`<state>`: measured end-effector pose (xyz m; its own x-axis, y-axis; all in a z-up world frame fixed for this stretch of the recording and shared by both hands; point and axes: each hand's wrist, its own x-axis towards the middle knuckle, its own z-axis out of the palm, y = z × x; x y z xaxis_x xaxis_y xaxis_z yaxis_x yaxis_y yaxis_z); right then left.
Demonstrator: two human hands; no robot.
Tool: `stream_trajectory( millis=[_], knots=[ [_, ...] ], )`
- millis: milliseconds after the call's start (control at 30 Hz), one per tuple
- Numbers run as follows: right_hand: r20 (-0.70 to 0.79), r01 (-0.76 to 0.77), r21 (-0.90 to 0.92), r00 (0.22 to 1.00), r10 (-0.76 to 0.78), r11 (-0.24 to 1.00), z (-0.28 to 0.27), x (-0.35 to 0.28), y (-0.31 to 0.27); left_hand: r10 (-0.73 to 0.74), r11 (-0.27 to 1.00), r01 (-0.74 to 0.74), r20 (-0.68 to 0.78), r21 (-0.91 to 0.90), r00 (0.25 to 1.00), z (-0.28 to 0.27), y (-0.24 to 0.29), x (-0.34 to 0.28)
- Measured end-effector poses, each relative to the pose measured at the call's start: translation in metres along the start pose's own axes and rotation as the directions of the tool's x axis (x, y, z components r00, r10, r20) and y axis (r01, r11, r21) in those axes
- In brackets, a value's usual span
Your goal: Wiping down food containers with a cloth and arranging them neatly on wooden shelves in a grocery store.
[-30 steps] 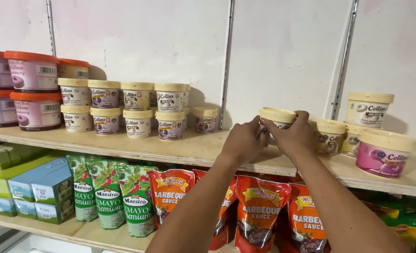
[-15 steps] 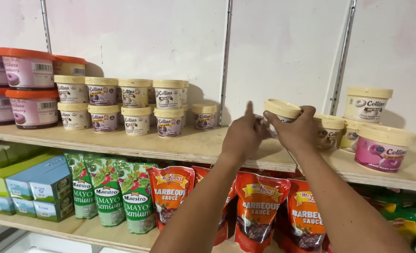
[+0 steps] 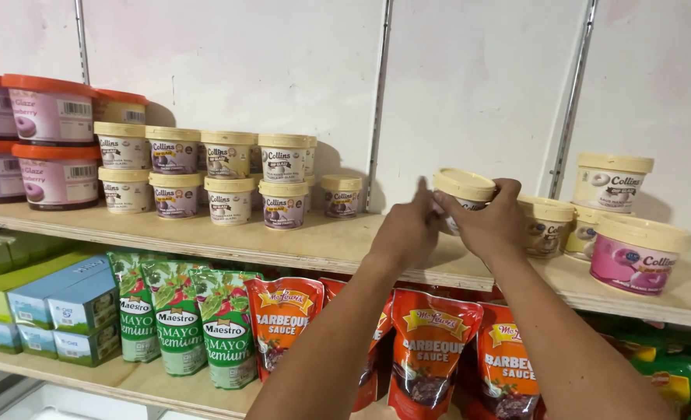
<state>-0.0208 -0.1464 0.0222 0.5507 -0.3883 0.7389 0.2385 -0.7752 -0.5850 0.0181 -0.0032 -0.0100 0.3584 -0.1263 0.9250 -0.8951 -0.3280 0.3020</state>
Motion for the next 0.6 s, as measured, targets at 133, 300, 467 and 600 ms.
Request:
stream_trajectory(
  millis=[133, 300, 467, 600],
  knots=[
    [-0.059, -0.036, -0.007, 0.998, 0.036, 0.999, 0.009, 0.015, 0.021, -0.123, 0.992, 0.121, 0.101, 0.023, 0.987, -0.024, 0.041, -0.005],
    [0.105, -0.075, -0.159, 0.990, 0.092, 0.984, 0.004, 0.005, 0.002, 0.031, 0.999, -0.028, -0.092, 0.033, 0.995, -0.007, 0.005, -0.005],
    [0.195, 0.010, -0.115, 0.981, 0.013, 0.993, 0.016, 0.000, -0.009, 0.013, 0.996, 0.007, -0.205, 0.094, 0.979, -0.029, -0.014, -0.005],
    [0.330, 0.049, -0.159, 0.944, 0.006, 0.986, 0.019, -0.008, -0.019, -0.147, 0.951, 0.208, -0.255, 0.228, 0.956, -0.062, -0.017, -0.004]
  ],
)
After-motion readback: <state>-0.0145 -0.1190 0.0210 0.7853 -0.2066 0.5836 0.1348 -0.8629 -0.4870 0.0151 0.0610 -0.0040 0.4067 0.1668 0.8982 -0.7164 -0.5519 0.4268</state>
